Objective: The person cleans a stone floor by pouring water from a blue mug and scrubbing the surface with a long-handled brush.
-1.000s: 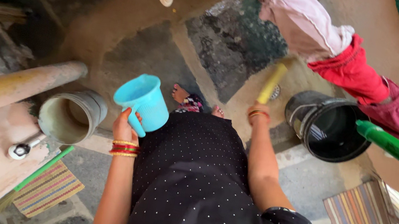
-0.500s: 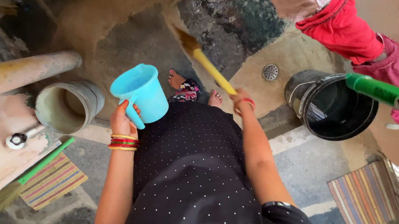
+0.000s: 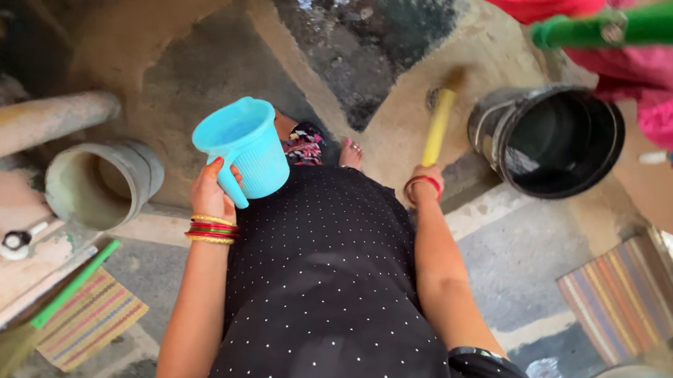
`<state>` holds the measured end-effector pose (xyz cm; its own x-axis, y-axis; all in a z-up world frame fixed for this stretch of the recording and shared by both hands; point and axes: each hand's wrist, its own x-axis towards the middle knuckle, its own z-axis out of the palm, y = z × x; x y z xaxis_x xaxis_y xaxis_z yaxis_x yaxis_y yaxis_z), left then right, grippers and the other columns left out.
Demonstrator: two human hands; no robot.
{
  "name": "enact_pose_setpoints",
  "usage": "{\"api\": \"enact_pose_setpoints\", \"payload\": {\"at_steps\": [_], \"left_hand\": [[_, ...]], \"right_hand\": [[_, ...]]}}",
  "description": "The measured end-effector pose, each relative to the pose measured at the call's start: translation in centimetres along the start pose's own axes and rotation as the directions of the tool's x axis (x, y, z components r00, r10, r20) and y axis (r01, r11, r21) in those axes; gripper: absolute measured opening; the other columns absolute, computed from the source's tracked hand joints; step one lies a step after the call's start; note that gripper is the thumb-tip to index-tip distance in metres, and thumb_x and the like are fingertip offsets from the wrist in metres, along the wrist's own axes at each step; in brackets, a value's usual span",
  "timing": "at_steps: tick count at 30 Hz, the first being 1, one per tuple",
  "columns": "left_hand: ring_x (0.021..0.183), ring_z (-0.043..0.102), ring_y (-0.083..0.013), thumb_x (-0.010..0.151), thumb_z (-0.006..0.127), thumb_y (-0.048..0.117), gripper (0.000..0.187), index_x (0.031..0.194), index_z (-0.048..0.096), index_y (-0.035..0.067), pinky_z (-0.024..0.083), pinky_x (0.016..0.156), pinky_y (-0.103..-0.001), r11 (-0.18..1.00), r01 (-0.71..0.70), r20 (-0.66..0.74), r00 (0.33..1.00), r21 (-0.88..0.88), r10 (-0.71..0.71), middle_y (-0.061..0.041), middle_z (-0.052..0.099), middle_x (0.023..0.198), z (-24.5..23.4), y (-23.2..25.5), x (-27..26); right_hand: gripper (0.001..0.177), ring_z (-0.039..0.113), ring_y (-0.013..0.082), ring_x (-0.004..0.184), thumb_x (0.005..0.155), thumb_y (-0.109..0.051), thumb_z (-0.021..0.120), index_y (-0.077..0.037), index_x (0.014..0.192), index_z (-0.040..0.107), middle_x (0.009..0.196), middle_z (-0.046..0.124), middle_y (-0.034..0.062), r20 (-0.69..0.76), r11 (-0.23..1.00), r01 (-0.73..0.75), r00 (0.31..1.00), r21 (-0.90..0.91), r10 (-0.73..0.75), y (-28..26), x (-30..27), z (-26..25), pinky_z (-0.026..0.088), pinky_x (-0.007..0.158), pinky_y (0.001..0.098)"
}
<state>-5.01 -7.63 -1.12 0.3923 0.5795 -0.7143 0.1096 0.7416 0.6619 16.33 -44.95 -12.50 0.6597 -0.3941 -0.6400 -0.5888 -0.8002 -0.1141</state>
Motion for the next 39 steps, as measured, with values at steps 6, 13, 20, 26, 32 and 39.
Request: {"api": "enact_pose_setpoints", "payload": {"at_steps": [6, 13, 20, 26, 32, 39], "left_hand": [[0.073, 0.065, -0.0184, 0.097, 0.065, 0.024, 0.026, 0.105, 0.065, 0.0, 0.053, 0.066, -0.032, 0.998, 0.016, 0.078, 0.997, 0.061, -0.021, -0.009, 0.068, 0.084, 1.4, -1.9, -1.3], [0.074, 0.066, -0.0184, 0.097, 0.065, 0.024, 0.025, 0.105, 0.066, 0.0, 0.054, 0.067, -0.032, 0.994, -0.001, 0.133, 0.991, 0.106, -0.014, -0.009, 0.068, 0.084, 1.8, -3.5, -2.1], [0.073, 0.065, -0.019, 0.098, 0.066, 0.024, 0.024, 0.104, 0.065, 0.001, 0.054, 0.066, -0.032, 0.993, 0.02, 0.117, 0.993, 0.113, -0.033, -0.009, 0.068, 0.083, 1.2, -4.2, -2.0], [0.074, 0.066, -0.0189, 0.096, 0.065, 0.026, 0.028, 0.108, 0.066, 0.001, 0.054, 0.067, -0.033, 0.992, 0.006, 0.131, 0.991, 0.122, -0.022, -0.009, 0.068, 0.085, 1.2, -3.8, -2.6], [0.076, 0.065, -0.0188, 0.095, 0.066, 0.027, 0.03, 0.111, 0.066, 0.002, 0.054, 0.069, -0.033, 0.997, 0.017, 0.148, 0.989, 0.075, -0.028, -0.009, 0.068, 0.086, 1.1, -2.9, -3.4], [0.075, 0.065, -0.0197, 0.098, 0.065, 0.022, 0.024, 0.107, 0.064, -0.001, 0.053, 0.069, -0.033, 0.996, 0.002, 0.173, 0.985, 0.092, -0.018, -0.011, 0.068, 0.086, 1.4, -4.1, -3.1]], "right_hand": [[0.041, 0.069, 0.0409, 0.105, 0.098, -0.037, 0.058, -0.013, 0.131, 0.06, 0.11, 0.072, 0.0214, 0.288, 0.87, 0.426, 0.89, -0.246, -0.354, 4.0, -2.4, 2.8, 0.054, 0.091, 0.0513], [0.041, 0.069, 0.0375, 0.11, 0.093, -0.041, 0.061, -0.018, 0.128, 0.066, 0.116, 0.073, 0.017, 0.307, 0.86, 0.419, 0.892, -0.29, -0.331, 9.1, -3.0, 3.3, 0.054, 0.092, 0.0503], [0.049, 0.069, 0.0386, 0.111, 0.096, -0.051, 0.061, -0.007, 0.114, 0.074, 0.117, 0.072, 0.0204, 0.052, 0.96, -0.101, 0.992, -0.262, 0.119, 16.6, -2.0, -1.7, 0.056, 0.091, 0.0493], [0.044, 0.076, 0.0301, 0.096, 0.084, -0.034, 0.078, 0.003, 0.109, 0.073, 0.105, 0.076, 0.0242, 0.207, 0.969, -0.22, 0.949, -0.109, 0.239, 24.5, -1.9, 0.9, 0.06, 0.08, 0.0435], [0.036, 0.072, 0.0315, 0.098, 0.092, -0.027, 0.071, -0.001, 0.118, 0.072, 0.112, 0.073, 0.0209, 0.371, 0.872, -0.419, 0.874, 0.251, 0.313, 27.3, -3.4, 3.8, 0.058, 0.08, 0.0465], [0.03, 0.063, 0.0263, 0.071, 0.094, -0.023, 0.07, 0.0, 0.113, 0.068, 0.088, 0.066, 0.0157, 0.581, 0.424, -0.59, 0.796, 0.687, 0.168, 14.7, -1.6, 4.8, 0.05, 0.058, 0.04]]}}
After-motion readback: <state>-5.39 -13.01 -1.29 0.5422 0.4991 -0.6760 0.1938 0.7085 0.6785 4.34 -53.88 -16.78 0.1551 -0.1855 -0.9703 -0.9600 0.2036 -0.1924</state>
